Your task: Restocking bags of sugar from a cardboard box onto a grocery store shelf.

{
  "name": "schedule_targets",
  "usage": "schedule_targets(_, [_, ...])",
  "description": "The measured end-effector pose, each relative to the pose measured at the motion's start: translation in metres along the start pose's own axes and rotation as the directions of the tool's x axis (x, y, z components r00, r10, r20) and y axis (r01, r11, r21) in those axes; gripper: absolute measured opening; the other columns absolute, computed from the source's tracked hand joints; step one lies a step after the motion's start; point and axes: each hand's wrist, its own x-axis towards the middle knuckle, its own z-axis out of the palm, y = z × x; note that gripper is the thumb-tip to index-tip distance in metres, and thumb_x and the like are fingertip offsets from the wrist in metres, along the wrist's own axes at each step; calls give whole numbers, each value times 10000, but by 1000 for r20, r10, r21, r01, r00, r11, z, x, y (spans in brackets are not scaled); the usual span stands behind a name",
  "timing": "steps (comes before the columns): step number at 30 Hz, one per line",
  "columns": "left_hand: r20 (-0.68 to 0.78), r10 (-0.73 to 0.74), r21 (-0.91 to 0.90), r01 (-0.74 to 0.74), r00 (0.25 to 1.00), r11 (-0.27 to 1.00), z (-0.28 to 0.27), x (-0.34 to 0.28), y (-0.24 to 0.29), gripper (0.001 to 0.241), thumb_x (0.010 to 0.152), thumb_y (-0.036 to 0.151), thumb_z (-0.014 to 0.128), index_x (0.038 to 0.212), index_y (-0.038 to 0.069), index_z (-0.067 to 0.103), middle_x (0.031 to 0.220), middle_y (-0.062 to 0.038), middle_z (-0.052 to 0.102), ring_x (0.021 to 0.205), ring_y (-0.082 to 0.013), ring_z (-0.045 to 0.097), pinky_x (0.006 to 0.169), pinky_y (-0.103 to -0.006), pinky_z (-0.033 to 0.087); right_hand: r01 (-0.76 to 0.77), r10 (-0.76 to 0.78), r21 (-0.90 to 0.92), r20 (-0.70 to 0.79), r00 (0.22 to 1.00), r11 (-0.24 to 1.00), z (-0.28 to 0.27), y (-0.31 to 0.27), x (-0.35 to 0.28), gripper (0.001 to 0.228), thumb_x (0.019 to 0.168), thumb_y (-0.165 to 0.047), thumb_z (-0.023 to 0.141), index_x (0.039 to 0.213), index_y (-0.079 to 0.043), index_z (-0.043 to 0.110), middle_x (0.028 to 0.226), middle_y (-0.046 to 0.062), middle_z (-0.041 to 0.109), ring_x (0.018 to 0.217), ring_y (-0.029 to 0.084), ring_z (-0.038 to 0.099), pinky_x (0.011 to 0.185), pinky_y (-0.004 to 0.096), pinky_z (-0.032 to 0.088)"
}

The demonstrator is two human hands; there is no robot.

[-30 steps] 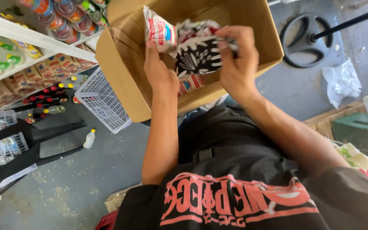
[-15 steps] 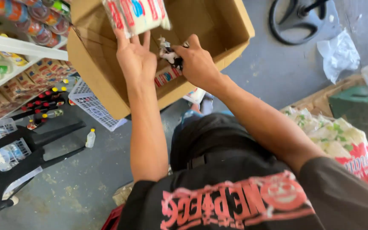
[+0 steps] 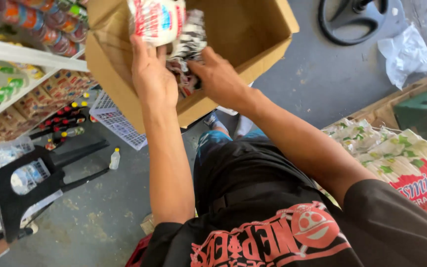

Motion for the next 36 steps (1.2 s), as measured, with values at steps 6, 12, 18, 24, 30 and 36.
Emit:
schedule_targets(6, [-178,85,336,-20,980,942,39,-25,68,550,1062,386,573,1457,3,553,1441,-130,630,1348,-277,622,1133,-485,438,-185,119,-377,-193,974,908,-36,-12,20,457,818,-73,722,1269,-144,713,1171,164,550,1086,397,536,871,506,439])
schedule_targets(12, [162,242,602,-290,957,744,33,-45,119,380,1152,295,542,1329,-11,682,1321,-155,722,1235,-212,694,1111,-348,540,-93,104,105,-107,989,990,-44,-95,36,409,1059,-241,679,1428,-86,601,1345,151,557,1164,323,579,1009,431,494])
schedule_targets(18, [173,258,787,-291,950,544,7,-83,198,392,1175,324,518,1334,8,687,1181,-95,782,1084,-126,732,977,-269,578,-154,136,590,75,988,793,27,-184,34,679,1014,-377,686,1548,-39,437,1369,124,545,1130,162,568,996,336,499])
schedule_targets(24, [247,216,774,-327,945,542,-11,-101,250,355,1209,321,544,1277,13,707,1109,-46,786,901,-30,654,796,-203,551,-248,273,491,20,962,835,71,-236,51,561,970,-208,818,1417,6,555,1255,72,672,1106,127,639,979,324,552])
schedule_targets(30, [311,192,669,-358,931,651,-43,-115,280,439,1084,304,747,1419,62,599,1165,-63,708,1065,-65,710,795,-183,541,-127,211,783,-7,977,610,99,-246,49,470,1054,-159,756,1439,9,544,1384,43,650,1296,112,607,1160,316,499])
schedule_targets(36, [191,62,695,-180,980,696,-76,-119,287,499,965,299,840,1373,72,667,1199,-82,783,1019,-118,770,863,-224,613,-127,197,705,-19,980,698,95,-267,51,467,1053,-207,777,1408,22,577,1359,44,659,1248,95,595,1134,308,500])
